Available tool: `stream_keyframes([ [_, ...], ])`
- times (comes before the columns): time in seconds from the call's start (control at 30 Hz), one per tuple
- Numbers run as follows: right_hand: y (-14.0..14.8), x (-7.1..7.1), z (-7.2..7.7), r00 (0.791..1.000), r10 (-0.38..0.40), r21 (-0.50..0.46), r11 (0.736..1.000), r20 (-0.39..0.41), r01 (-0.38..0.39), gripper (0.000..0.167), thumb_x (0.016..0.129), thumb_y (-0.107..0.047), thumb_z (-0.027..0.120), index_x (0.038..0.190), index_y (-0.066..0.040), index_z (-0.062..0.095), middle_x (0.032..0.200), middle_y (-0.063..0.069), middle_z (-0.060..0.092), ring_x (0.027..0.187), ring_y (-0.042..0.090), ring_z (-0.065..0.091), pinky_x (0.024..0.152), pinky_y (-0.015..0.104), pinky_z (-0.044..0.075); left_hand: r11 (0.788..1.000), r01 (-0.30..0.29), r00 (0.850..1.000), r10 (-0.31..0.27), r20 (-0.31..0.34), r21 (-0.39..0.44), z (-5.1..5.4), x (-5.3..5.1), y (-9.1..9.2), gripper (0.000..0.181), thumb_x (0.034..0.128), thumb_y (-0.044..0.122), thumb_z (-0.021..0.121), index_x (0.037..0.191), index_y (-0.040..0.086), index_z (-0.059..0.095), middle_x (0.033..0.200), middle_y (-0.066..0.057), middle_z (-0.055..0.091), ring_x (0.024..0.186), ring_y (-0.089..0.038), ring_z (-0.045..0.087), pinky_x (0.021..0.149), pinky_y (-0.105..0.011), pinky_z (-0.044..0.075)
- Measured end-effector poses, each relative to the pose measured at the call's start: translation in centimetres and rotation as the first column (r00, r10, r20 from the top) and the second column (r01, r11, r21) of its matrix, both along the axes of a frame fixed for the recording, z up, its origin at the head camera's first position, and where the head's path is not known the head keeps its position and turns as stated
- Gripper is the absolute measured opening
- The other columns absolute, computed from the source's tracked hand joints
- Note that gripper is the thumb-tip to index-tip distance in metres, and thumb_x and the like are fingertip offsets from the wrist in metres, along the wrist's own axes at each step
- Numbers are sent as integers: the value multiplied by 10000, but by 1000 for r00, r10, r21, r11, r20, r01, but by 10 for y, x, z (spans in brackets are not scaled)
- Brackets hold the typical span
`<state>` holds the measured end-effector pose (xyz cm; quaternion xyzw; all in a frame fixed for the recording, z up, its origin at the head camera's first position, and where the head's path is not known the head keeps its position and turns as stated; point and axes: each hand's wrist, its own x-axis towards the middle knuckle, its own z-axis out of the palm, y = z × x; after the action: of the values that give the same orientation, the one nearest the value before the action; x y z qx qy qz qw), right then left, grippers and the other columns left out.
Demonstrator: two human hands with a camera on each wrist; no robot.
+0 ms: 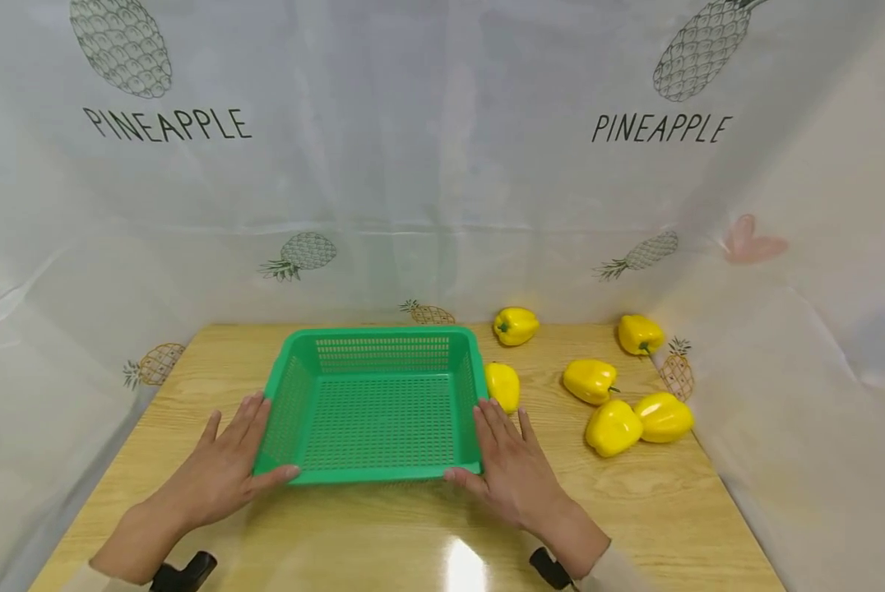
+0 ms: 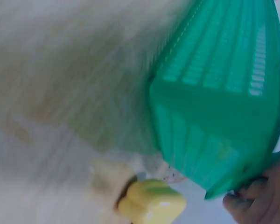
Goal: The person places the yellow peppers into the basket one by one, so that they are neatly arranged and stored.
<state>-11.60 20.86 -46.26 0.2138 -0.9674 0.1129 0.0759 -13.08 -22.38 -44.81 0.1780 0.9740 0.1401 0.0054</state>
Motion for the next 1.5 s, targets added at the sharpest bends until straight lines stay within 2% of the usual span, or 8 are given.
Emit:
stream_keyframes([
  [0.17, 32, -27, 13, 999, 19, -38, 999, -50, -21, 871, 1027, -542, 636, 1591, 67, 374, 1641, 274, 396, 1533, 452, 370, 1234, 660, 314, 1000, 3, 1000, -3, 2, -6, 2, -1, 0, 1184, 943, 760, 589, 1640, -105, 181, 1725, -306, 152, 1591, -491, 194, 1230, -749, 166],
  [0.3, 64, -56, 17, 998, -11, 18, 1000, -68, 12, 954, 982, -487, 731, 1604, 95, 301, 1646, 310, 349, 1524, 489, 347, 1224, 646, 344, 1000, 2, 1000, -3, 17, 3, 3, -1, 0, 1195, 940, 757, 596, 1638, -115, 169, 1723, -317, 146, 1590, -496, 192, 1241, -716, 202],
  [0.47, 88, -83, 11, 997, 34, 192, 981, -64, -21, 1086, 894, -505, 826, 1605, 107, 278, 1650, 317, 341, 1534, 491, 333, 1245, 662, 292, 1000, 0, 1000, 0, 32, 15, 3, -1, 0, 1201, 940, 757, 597, 1637, -119, 162, 1722, -323, 135, 1590, -501, 183, 1245, -702, 213],
  [0.67, 87, -103, -5, 996, 87, 278, 958, -30, -75, 1190, 818, -569, 872, 1628, 63, 272, 1675, 254, 350, 1555, 445, 329, 1276, 661, 220, 1000, -1, 999, 1, 51, 16, 3, -1, 1, 1206, 936, 761, 599, 1632, -126, 170, 1716, -332, 143, 1590, -504, 177, 1247, -695, 225],
  [0.93, 74, -122, -11, 990, 134, 334, 936, -47, -111, 1212, 784, -553, 906, 1640, 28, 274, 1672, 214, 378, 1560, 403, 347, 1281, 666, 204, 1000, -2, 998, 1, 57, 17, 6, -3, 2, 1219, 931, 768, 600, 1626, -137, 173, 1713, -338, 149, 1580, -515, 196, 1248, -687, 235],
  [1.07, 70, -129, -15, 992, 126, 346, 932, -24, -110, 1198, 786, -530, 912, 1639, 22, 277, 1668, 215, 383, 1557, 402, 352, 1274, 682, 203, 1000, -1, 998, -1, 62, 23, 6, -4, 2, 1219, 932, 761, 606, 1627, -138, 165, 1713, -340, 143, 1579, -515, 198, 1247, -686, 238],
  [1.3, 70, -136, -22, 996, 73, 289, 954, 52, -85, 1083, 818, -491, 898, 1601, -3, 331, 1629, 200, 422, 1534, 388, 383, 1258, 723, 190, 1000, 16, 999, -17, 47, 22, 5, -4, 1, 1196, 942, 742, 612, 1625, -137, 177, 1706, -343, 166, 1572, -511, 225, 1238, -687, 258],
  [1.5, 78, -136, -23, 997, 49, 266, 962, 55, -62, 1065, 814, -490, 896, 1574, 8, 340, 1598, 231, 434, 1507, 405, 407, 1249, 736, 190, 1000, 16, 999, -17, 45, 25, 6, -3, 1, 1197, 940, 743, 613, 1623, -140, 181, 1710, -339, 160, 1573, -508, 228, 1239, -685, 259],
])
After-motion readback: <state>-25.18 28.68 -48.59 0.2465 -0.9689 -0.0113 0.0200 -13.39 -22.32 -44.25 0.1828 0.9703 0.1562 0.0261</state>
